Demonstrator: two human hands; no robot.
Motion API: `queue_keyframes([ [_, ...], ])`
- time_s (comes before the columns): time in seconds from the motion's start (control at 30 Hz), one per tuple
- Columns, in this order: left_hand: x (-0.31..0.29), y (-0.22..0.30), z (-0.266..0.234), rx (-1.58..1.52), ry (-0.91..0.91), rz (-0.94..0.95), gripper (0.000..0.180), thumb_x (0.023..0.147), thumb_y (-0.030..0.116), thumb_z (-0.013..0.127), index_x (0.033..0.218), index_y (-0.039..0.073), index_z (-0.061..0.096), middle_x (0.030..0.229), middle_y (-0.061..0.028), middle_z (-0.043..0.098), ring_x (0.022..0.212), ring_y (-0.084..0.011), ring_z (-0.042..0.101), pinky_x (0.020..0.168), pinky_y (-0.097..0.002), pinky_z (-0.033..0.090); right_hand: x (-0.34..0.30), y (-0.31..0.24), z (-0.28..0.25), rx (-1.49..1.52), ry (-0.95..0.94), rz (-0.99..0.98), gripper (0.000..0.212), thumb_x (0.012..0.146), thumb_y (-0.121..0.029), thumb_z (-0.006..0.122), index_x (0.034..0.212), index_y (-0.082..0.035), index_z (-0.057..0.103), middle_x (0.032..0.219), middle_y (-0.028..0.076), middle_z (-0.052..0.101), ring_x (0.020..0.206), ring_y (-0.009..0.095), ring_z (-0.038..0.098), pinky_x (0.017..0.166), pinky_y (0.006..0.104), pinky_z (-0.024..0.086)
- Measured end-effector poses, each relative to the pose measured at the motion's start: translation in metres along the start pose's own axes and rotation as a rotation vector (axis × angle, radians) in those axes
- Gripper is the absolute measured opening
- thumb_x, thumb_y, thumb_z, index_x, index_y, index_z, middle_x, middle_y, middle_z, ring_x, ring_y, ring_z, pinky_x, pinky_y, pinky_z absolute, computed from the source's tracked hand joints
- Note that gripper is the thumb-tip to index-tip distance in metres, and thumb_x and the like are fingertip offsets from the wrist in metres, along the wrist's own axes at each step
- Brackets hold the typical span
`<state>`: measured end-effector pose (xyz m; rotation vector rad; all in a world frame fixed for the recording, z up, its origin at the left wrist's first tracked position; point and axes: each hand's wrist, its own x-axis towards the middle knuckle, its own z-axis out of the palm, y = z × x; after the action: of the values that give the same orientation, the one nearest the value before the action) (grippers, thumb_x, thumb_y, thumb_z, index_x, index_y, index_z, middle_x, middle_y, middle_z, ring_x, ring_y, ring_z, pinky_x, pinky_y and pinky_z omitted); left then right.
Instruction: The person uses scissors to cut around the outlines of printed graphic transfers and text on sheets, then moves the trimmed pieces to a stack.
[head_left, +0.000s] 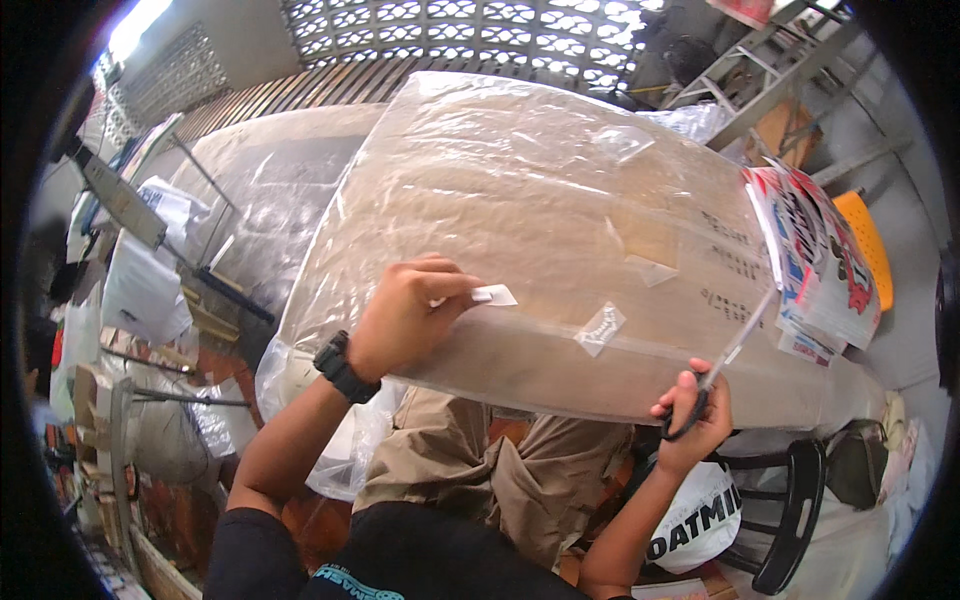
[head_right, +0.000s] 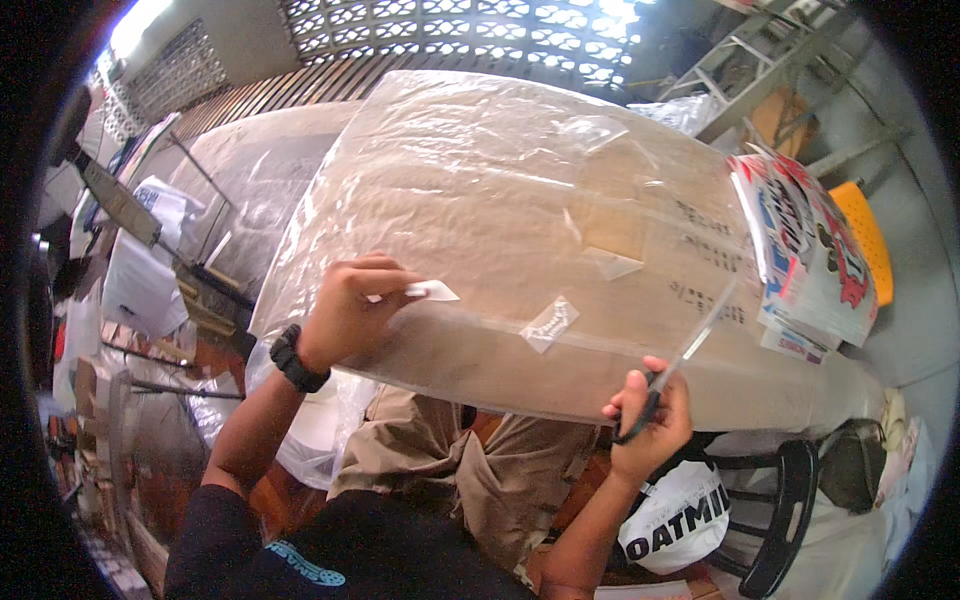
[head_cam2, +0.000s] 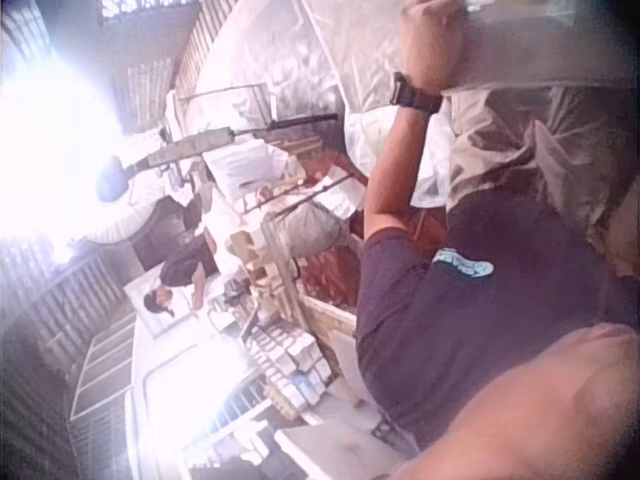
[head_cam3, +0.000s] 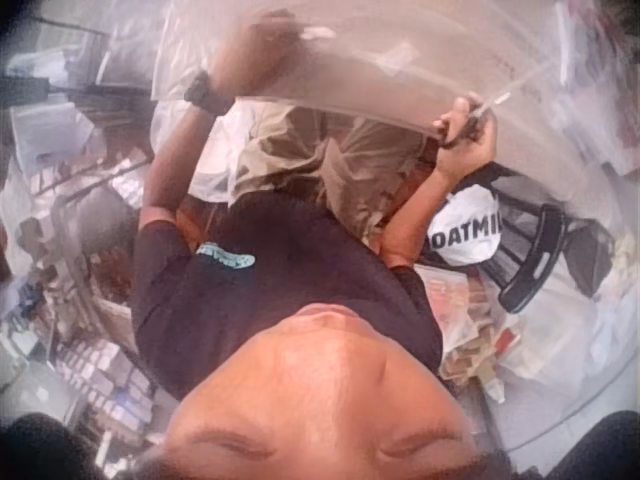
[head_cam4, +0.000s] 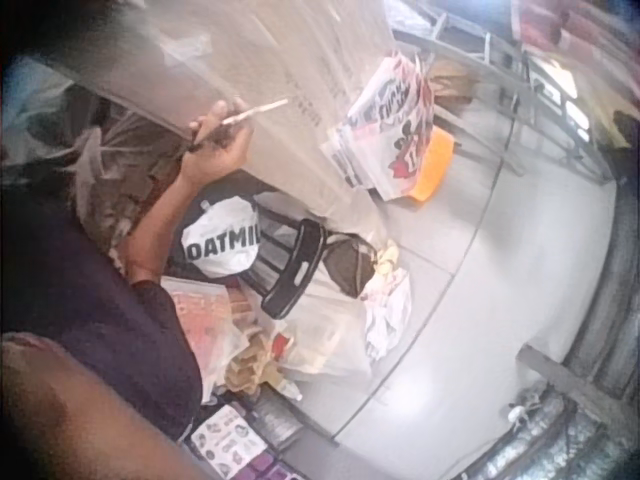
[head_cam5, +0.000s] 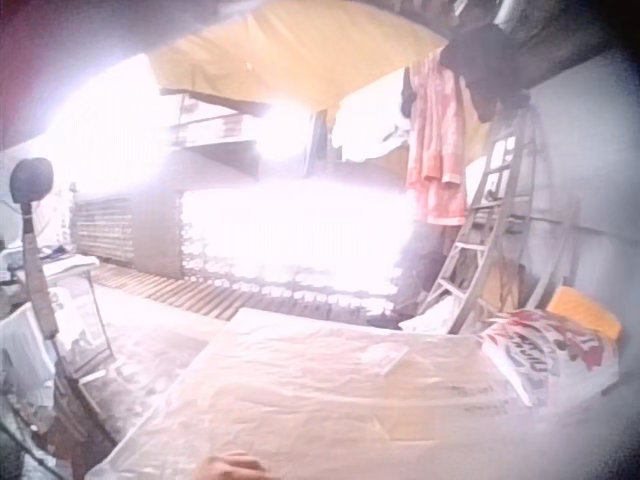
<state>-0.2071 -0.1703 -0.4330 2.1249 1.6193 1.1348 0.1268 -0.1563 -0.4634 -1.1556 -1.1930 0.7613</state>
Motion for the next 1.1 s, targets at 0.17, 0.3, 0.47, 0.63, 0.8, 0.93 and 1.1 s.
queue_keyframes([
  [0.17,-0.08,-0.022,-0.061,-0.067,0.471,-0.291,0.013,0.093,0.008,0.071,0.097,-0.004,0.075,0.083,-0.0054,0.072,0.068,-0.0109,0.059,0.061,-0.0249,0.046,-0.007,0.012,-0.011,-0.013,0.067,-0.059,0.025,0.099,-0.013,0.059,0.116,0.005,0.06,0.066,0.003,0.055,0.052,0.009,0.052,0.048,0.0221,0.046],
  [0.3,-0.209,-0.106,-0.037,-0.098,1.011,-0.718,0.022,0.096,0.018,0.07,0.094,-0.003,0.074,0.072,0.0012,0.064,0.062,-0.0062,0.052,0.057,-0.023,0.04,-0.009,0.018,-0.014,-0.113,0.038,-0.171,0.028,0.101,-0.016,0.059,0.117,0.006,0.06,0.067,0.002,0.053,0.057,0.008,0.049,0.049,0.021,0.043],
  [0.47,-0.359,-0.227,0.025,0.104,0.656,-1.319,0.037,0.089,0.03,0.075,0.104,-0.003,0.071,0.089,-0.0154,0.074,0.078,-0.0233,0.07,0.069,-0.0323,0.052,-0.012,0.005,-0.003,-0.09,0.016,-0.166,0.029,0.1,-0.018,0.059,0.116,0.007,0.06,0.066,0.002,0.052,0.056,0.008,0.049,0.049,0.0211,0.042],
  [0.63,-0.366,-0.267,0.051,0.348,0.453,-1.278,0.073,0.089,0.034,0.072,0.142,-0.007,0.043,0.133,-0.0261,0.06,0.122,-0.0386,0.058,0.106,-0.0433,0.044,-0.011,0.013,-0.036,0.055,0.191,-0.128,0.029,0.094,-0.012,0.062,0.113,0.01,0.059,0.063,0.003,0.052,0.05,0.009,0.048,0.045,0.0223,0.042],
  [0.8,-0.331,-0.189,0.049,-0.133,0.265,-0.754,0.024,0.098,0.01,0.061,0.111,-0.008,0.068,0.1,-0.0152,0.072,0.089,-0.0218,0.066,0.082,-0.0338,0.053,-0.059,-0.006,-0.019,0.249,0.258,0.089,0.035,0.09,0.0,0.067,0.124,-0.003,0.061,0.081,0.006,0.066,0.058,0.01,0.06,0.053,0.0253,0.053],
  [0.93,-0.228,-0.075,0.089,-0.085,0.011,-0.264,0.024,0.1,0.015,0.061,0.109,-0.006,0.069,0.101,-0.0188,0.072,0.088,-0.0276,0.069,0.08,-0.035,0.054,-0.11,-0.003,-0.038,0.068,0.279,0.087,0.056,0.084,-0.016,0.084,0.132,-0.006,0.056,0.079,0.001,0.061,0.057,0.005,0.049,0.053,0.0224,0.039],
  [1.1,-0.122,0.064,0.134,-0.434,-0.37,0.273,0.015,0.089,-0.004,0.062,0.101,-0.002,0.071,0.084,-0.0152,0.067,0.071,-0.029,0.064,0.065,-0.0357,0.05,-0.173,-0.02,-0.071,-0.357,0.411,0.145,0.076,0.078,-0.044,0.086,0.135,-0.009,0.051,0.102,0.012,0.065,0.069,0.022,0.058,0.062,0.0356,0.048],
])
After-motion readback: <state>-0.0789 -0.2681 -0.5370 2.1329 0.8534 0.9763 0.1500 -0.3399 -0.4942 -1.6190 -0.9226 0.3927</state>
